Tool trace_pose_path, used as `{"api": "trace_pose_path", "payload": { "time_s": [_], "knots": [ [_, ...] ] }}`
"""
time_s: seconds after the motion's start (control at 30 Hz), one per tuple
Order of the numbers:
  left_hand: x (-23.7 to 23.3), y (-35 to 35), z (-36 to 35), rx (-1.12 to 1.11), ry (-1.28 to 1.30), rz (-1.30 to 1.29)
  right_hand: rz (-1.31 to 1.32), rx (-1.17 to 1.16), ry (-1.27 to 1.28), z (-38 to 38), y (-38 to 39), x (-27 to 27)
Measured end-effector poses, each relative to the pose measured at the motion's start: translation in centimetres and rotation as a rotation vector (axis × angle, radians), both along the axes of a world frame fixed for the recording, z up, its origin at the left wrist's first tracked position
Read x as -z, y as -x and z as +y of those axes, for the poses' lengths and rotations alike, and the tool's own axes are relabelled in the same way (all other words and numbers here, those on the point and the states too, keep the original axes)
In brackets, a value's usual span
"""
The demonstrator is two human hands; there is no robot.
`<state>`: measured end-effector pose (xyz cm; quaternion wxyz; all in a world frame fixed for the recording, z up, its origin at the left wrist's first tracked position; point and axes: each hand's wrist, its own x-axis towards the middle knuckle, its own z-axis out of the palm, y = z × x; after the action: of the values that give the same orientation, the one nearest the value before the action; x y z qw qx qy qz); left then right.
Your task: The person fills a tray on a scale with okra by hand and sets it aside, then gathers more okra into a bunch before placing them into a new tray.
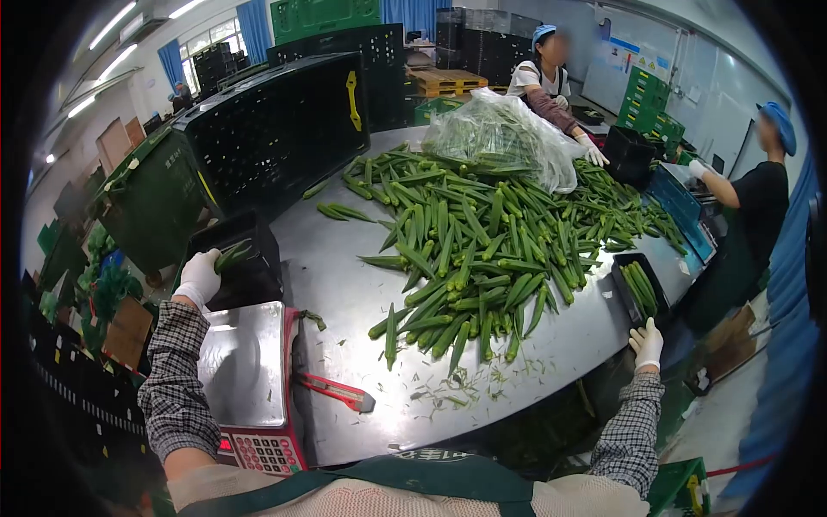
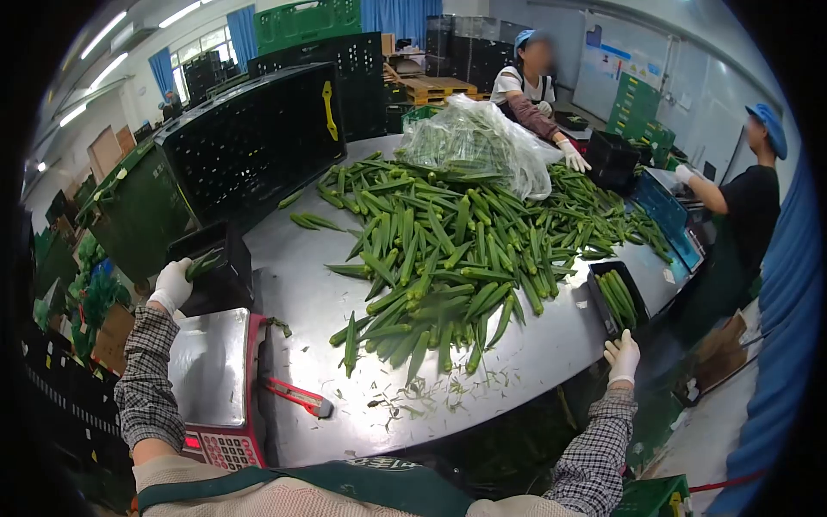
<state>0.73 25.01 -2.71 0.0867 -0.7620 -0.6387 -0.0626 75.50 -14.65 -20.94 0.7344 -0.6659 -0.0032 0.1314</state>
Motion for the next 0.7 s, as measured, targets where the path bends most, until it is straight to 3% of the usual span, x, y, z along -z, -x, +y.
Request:
{"api": "trace_pose_path", "payload": {
  "time_s": [0.1, 0.3, 0.4, 0.53, 0.7],
  "knots": [
    [-0.1, -0.5, 0.1, -0.013, -0.035, 0.097, -0.048, -0.016, 0.115, -0.4, 0.9, 0.3],
    [-2.3, 0.0, -0.6, 0.045, -0.074, 0.023, -0.060, -0.055, 0.174, -2.8, 3.5, 1.7],
    [-4.3, 1.9, -0.5, 0.190, -0.354, -0.123, -0.102, -0.038, 0.135, -3.0, 4.7, 0.7],
    [-7.7, 1.4, -7.8, 0.328, -0.416, -0.211, -0.172, -0.124, 0.093, -1.8, 7.0, -2.5],
    [-2.7, 1.7, -17.1, 0.317, -0.157, -0.117, -0.205, -0.283, 0.056, 2.5, 10.4, -5.3]
  ]
}}
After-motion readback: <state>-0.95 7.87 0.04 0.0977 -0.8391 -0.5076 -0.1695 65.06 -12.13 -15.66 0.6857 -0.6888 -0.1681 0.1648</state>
